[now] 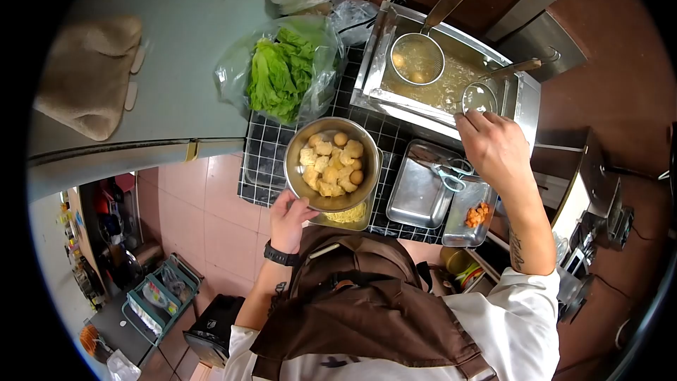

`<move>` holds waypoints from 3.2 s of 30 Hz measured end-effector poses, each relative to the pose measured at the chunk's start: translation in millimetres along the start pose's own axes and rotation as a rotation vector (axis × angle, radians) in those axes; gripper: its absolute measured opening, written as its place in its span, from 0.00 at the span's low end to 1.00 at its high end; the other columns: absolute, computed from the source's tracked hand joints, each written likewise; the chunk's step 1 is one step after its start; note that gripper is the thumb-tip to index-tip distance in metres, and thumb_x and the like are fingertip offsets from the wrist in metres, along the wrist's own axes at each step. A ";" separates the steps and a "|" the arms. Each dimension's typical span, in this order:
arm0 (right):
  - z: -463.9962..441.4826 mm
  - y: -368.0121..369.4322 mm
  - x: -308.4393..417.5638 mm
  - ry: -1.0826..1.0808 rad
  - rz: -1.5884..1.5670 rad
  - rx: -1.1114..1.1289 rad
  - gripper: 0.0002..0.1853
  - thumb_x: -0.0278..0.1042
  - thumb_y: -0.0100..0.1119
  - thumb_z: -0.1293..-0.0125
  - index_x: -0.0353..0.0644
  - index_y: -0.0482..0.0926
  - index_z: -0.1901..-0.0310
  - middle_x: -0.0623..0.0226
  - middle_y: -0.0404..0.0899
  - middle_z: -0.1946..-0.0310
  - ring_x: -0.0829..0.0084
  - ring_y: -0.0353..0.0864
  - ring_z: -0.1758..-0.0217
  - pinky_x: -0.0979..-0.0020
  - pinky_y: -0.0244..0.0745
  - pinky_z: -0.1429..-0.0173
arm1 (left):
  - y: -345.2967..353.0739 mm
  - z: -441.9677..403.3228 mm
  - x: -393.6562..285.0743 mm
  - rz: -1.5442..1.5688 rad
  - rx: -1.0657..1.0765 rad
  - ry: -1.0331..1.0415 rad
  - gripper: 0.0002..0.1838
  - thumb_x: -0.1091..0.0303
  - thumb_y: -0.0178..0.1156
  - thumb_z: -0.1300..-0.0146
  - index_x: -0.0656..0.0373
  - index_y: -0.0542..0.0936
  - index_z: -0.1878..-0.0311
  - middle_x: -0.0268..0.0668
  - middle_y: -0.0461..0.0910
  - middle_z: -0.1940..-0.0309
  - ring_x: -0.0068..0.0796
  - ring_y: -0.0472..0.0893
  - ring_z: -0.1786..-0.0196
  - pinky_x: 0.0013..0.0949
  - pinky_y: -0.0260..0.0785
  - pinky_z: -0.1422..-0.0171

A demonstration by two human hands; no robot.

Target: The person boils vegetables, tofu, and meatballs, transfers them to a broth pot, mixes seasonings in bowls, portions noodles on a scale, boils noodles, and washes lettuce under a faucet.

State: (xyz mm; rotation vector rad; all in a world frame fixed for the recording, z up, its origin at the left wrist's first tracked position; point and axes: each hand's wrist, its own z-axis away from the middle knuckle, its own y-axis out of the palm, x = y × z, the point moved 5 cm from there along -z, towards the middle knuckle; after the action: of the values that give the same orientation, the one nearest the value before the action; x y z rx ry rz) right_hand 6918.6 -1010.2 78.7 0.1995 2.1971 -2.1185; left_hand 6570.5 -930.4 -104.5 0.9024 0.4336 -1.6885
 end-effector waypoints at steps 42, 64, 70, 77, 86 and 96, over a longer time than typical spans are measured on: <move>14.8 10.4 155.8 0.357 -0.913 0.065 0.14 0.27 0.57 0.29 0.28 0.82 0.48 0.66 0.81 0.69 0.81 0.74 0.69 0.76 0.72 0.64 | -157.9 98.9 58.9 0.394 -0.226 0.097 0.07 0.76 0.56 0.30 0.63 0.77 0.51 0.36 0.81 0.59 0.30 0.85 0.61 0.34 0.85 0.56; -420.0 17.4 869.9 -0.205 -1.228 0.544 0.19 0.30 0.67 0.37 0.33 0.79 0.46 0.68 0.82 0.66 0.78 0.79 0.63 0.72 0.76 0.55 | -845.1 183.0 -24.8 0.728 -0.860 0.284 0.03 0.72 0.57 0.32 0.60 0.75 0.58 0.40 0.84 0.65 0.34 0.87 0.65 0.38 0.84 0.54; -638.4 27.5 1036.9 -0.256 -1.218 0.345 0.18 0.35 0.66 0.35 0.33 0.77 0.49 0.68 0.80 0.70 0.78 0.75 0.66 0.73 0.74 0.58 | -1024.6 135.9 -114.4 0.783 -1.066 0.340 0.06 0.71 0.56 0.34 0.61 0.76 0.57 0.38 0.83 0.66 0.31 0.85 0.67 0.40 0.85 0.56; -896.4 -91.5 1252.6 -0.591 -1.016 0.242 0.17 0.34 0.63 0.44 0.38 0.75 0.54 0.60 0.77 0.74 0.62 0.81 0.69 0.64 0.76 0.61 | -1214.6 87.7 -241.5 0.865 -1.166 0.434 0.03 0.74 0.55 0.34 0.60 0.76 0.59 0.37 0.83 0.67 0.30 0.85 0.67 0.37 0.85 0.57; -1219.7 -143.3 1511.2 -0.602 -0.775 -0.122 0.09 0.35 0.64 0.41 0.44 0.82 0.60 0.58 0.83 0.72 0.52 0.83 0.65 0.56 0.77 0.59 | -1507.4 -36.8 -361.1 0.848 -1.028 0.482 0.03 0.73 0.55 0.32 0.59 0.76 0.58 0.37 0.84 0.63 0.30 0.86 0.65 0.34 0.83 0.58; -1407.2 -86.8 1801.9 -1.029 -0.534 0.039 0.09 0.35 0.58 0.36 0.39 0.75 0.60 0.56 0.69 0.31 0.49 0.86 0.60 0.52 0.81 0.51 | -1683.6 -97.9 -502.1 0.882 -1.150 0.410 0.07 0.73 0.53 0.31 0.61 0.75 0.51 0.37 0.84 0.57 0.31 0.86 0.60 0.33 0.84 0.57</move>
State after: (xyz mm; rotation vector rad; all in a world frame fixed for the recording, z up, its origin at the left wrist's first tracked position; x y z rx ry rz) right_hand 5168.2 457.4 -50.8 -1.2862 1.6255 -1.7657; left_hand 5074.8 -4.5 -63.4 0.4104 0.9620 -0.2776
